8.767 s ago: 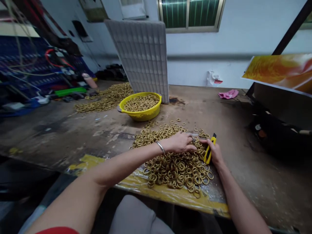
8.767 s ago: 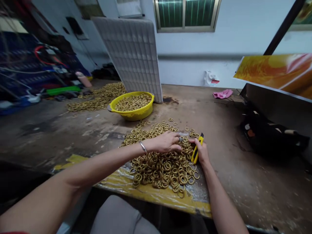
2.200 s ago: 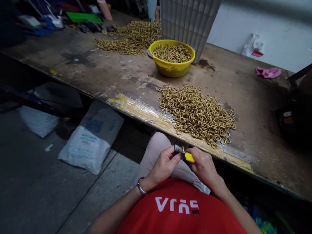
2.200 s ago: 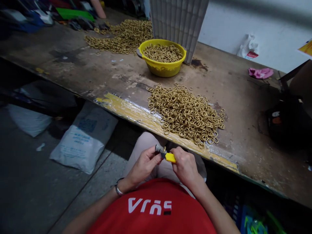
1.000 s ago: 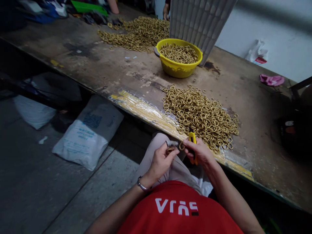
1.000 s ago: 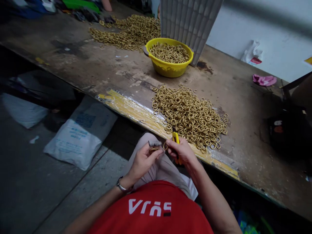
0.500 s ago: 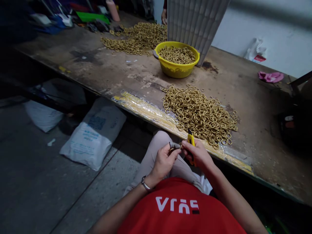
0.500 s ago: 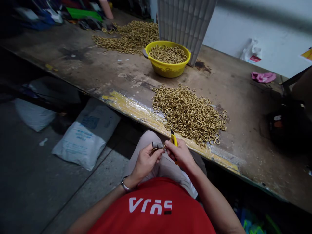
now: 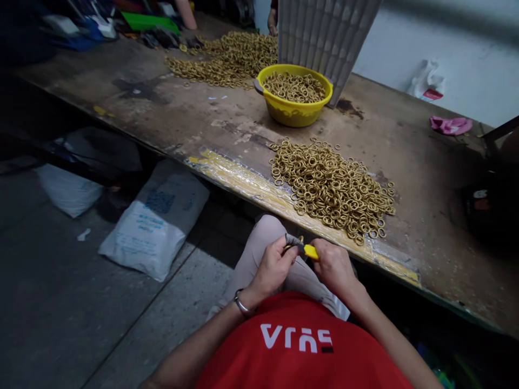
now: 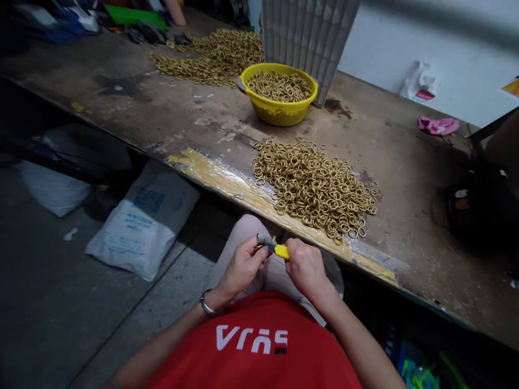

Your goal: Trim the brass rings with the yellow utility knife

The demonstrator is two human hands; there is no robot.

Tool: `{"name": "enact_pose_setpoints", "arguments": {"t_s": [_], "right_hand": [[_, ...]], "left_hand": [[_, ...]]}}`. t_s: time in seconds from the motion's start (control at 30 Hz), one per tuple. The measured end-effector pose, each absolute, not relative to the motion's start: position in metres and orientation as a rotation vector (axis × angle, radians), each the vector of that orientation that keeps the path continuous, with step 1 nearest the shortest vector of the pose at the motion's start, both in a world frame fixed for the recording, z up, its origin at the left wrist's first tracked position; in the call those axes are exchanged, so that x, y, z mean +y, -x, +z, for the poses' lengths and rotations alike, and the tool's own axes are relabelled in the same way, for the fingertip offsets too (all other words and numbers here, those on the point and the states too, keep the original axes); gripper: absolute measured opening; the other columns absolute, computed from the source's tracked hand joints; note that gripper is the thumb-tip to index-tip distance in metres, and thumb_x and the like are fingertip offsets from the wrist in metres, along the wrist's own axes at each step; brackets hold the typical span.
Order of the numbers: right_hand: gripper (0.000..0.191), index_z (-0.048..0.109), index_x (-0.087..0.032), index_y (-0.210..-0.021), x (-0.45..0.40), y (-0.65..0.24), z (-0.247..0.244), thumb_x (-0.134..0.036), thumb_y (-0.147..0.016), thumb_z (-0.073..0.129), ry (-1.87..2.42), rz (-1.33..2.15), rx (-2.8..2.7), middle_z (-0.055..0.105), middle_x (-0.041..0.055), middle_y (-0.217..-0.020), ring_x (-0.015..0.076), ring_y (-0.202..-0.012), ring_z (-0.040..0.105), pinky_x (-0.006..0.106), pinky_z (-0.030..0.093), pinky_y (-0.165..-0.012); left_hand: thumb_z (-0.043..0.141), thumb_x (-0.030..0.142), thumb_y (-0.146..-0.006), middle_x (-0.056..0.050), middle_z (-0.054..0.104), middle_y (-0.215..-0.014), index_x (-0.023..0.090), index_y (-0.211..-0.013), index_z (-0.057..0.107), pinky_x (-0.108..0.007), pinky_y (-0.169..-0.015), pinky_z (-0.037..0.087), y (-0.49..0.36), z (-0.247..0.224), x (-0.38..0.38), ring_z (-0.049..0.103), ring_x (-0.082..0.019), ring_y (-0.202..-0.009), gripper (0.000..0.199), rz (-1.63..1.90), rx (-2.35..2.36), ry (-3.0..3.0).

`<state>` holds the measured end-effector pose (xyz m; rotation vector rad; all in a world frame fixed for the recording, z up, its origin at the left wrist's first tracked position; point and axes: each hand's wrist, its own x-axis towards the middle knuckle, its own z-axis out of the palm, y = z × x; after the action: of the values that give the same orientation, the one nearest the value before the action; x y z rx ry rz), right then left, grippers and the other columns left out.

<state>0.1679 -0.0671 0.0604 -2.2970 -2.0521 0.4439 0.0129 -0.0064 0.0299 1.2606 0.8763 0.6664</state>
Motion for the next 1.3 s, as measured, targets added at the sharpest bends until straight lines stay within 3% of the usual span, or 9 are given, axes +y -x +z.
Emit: {"name": "enact_pose_setpoints", "arguments": {"t_s": [0.23,0.43,0.63,0.77,0.87,0.93,1.1,1.3], "right_hand": [[0.018,0.061,-0.016,-0.097,-0.034,-0.189,0.060,-0.011,-0.088,0.047,2.658,0.275,-1.922,0.071,0.0093,-0.087,0.0219,-0.075,0.066,0.029,0.033,-0.061],[0.022,0.061,-0.019,-0.100,0.002,-0.179,0.055,-0.009,-0.086,0.048,2.410,0.174,-2.072,0.066,0.0067,-0.099,0.0185,-0.081,0.063,0.027,0.035,-0.063],[0.020,0.061,-0.016,-0.102,0.028,-0.173,0.041,-0.010,-0.088,0.048,2.455,0.192,-2.141,0.064,0.0092,-0.097,0.0184,-0.077,0.061,0.027,0.036,-0.063],[0.004,0.060,-0.018,-0.082,0.024,-0.191,0.046,-0.016,-0.081,0.056,2.315,0.325,-1.884,0.061,0.0037,-0.078,0.0166,-0.069,0.055,0.026,0.034,-0.062],[0.021,0.053,-0.020,-0.068,0.010,-0.201,0.053,-0.029,-0.087,0.053,1.973,0.596,-1.524,0.048,-0.0025,-0.061,0.0131,-0.058,0.044,0.025,0.032,-0.057],[0.028,0.053,-0.020,-0.069,-0.002,-0.201,0.058,-0.039,-0.090,0.052,1.771,0.829,-1.314,0.043,-0.0045,-0.057,0.0117,-0.053,0.039,0.024,0.031,-0.054],[0.031,0.060,-0.020,-0.081,-0.030,-0.188,0.066,-0.051,-0.088,0.058,1.595,1.138,-1.101,0.043,-0.0048,-0.056,0.0109,-0.049,0.036,0.024,0.028,-0.048],[0.030,0.060,-0.021,-0.080,-0.045,-0.187,0.069,-0.047,-0.093,0.052,1.537,1.039,-1.249,0.052,-0.0007,-0.069,0.0128,-0.058,0.046,0.025,0.037,-0.055]], "left_hand": [[0.058,0.025,-0.086,0.004,0.046,-0.062,0.017,-0.067,0.050,-0.022,-0.055,0.032,0.004,0.052,-0.005,0.039,-0.010,-0.060,0.022,0.647,0.824,-1.471],[0.070,0.049,-0.078,0.006,0.044,-0.059,0.017,-0.072,0.048,-0.018,-0.043,0.022,0.003,0.033,0.005,0.032,-0.005,-0.048,0.039,0.585,0.739,-0.840],[0.074,0.038,-0.076,0.004,0.054,-0.063,0.017,-0.086,0.055,-0.015,-0.039,0.021,0.007,0.022,0.016,0.039,-0.005,-0.046,0.030,0.606,0.660,-0.580],[0.072,0.044,-0.076,-0.008,0.067,-0.082,0.012,-0.086,0.062,-0.017,-0.039,0.029,0.005,0.017,0.024,0.056,-0.011,-0.059,0.035,0.575,0.644,-0.477],[0.076,0.044,-0.075,-0.005,0.066,-0.075,0.013,-0.081,0.059,-0.015,-0.038,0.027,-0.004,0.017,0.030,0.054,-0.008,-0.054,0.036,0.593,0.676,-0.507],[0.078,0.041,-0.074,-0.001,0.063,-0.068,0.014,-0.080,0.055,-0.014,-0.036,0.024,-0.011,0.022,0.032,0.049,-0.006,-0.048,0.036,0.586,0.663,-0.533],[0.080,0.040,-0.074,-0.003,0.067,-0.074,0.014,-0.088,0.060,-0.014,-0.035,0.021,-0.023,0.040,0.028,0.045,-0.004,-0.044,0.036,0.484,0.510,-0.524],[0.083,0.036,-0.070,-0.006,0.067,-0.077,0.010,-0.081,0.066,-0.015,-0.039,0.027,-0.025,0.048,0.016,0.046,-0.004,-0.049,0.033,0.436,0.514,-0.561]]}}
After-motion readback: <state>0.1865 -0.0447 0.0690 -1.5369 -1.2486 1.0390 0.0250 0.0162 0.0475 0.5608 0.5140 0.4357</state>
